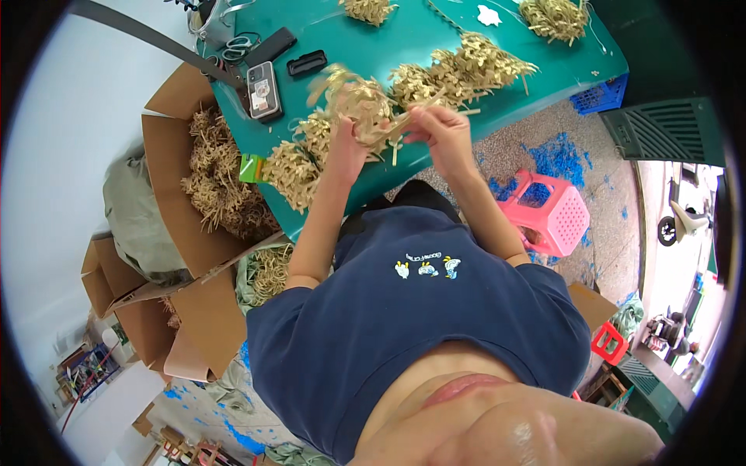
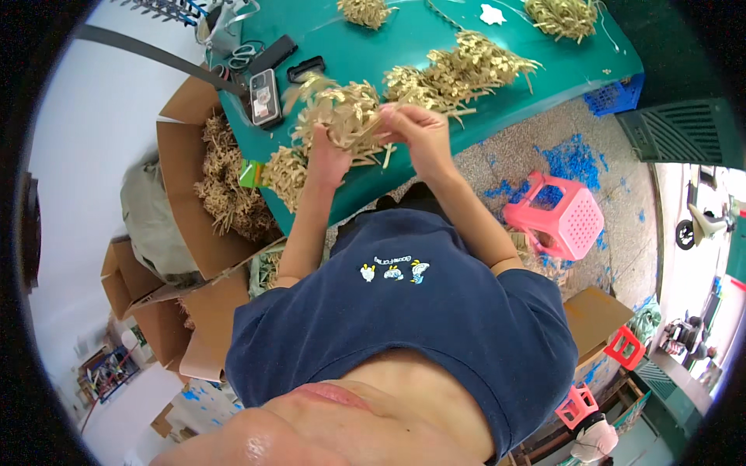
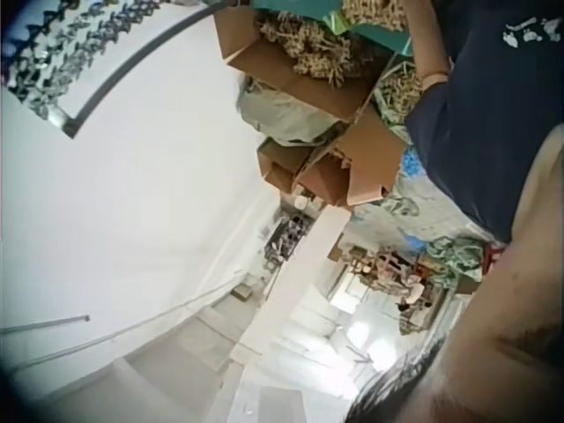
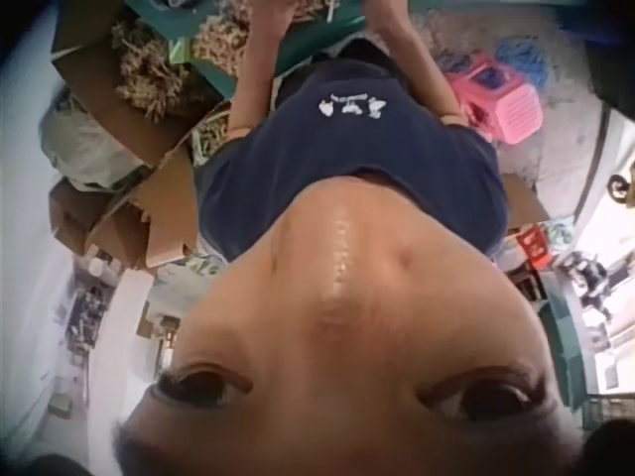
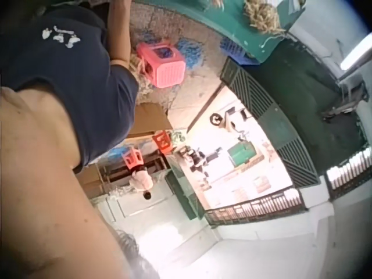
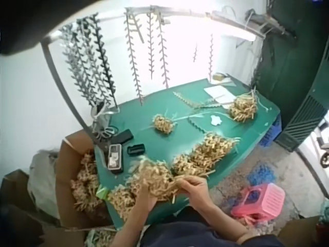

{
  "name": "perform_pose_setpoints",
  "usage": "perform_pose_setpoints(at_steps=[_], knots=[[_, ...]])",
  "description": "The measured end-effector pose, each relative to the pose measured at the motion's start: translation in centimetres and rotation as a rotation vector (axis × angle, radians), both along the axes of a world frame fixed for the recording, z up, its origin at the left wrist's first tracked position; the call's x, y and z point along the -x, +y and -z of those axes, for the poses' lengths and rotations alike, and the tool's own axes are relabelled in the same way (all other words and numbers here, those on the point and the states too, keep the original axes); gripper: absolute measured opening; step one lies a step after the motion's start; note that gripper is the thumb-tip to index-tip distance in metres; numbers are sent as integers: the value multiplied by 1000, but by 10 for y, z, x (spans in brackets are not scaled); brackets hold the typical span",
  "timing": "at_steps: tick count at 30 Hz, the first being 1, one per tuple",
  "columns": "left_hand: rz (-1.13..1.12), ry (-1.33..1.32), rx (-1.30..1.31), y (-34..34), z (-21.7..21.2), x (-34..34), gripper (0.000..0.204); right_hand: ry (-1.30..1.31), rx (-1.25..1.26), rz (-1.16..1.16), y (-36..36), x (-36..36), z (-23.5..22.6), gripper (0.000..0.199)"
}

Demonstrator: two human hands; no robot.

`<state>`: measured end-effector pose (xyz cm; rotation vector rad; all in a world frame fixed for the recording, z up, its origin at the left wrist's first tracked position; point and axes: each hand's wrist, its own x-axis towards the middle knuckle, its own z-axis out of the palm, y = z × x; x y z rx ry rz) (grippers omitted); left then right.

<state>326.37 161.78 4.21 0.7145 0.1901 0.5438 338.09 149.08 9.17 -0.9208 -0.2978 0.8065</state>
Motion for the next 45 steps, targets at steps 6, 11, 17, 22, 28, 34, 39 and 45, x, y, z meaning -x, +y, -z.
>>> perform_pose_setpoints(at_steps=[6,11,17,22,28,34,39,45], knots=[[-162,-47,186,114,-6,-71,63,-940,259,-668,110,-119,-2,22],[-208,-157,313,170,-2,-117,75,-1288,632,-251,259,-358,73,24],[-322,-89,275,199,-6,-151,71,-699,854,-483,423,-473,153,61],[-406,15,238,213,-9,-160,63,-641,932,-1045,448,-412,125,95],[-509,138,279,212,-5,-157,55,-815,553,-659,430,-358,169,91],[-642,330,225,200,-24,-120,49,-617,303,-749,332,-273,64,88],[-595,440,75,178,-30,-111,47,-408,118,-760,272,-217,15,95],[-539,354,-36,160,-30,-110,48,-548,208,-537,223,-181,-14,91]])
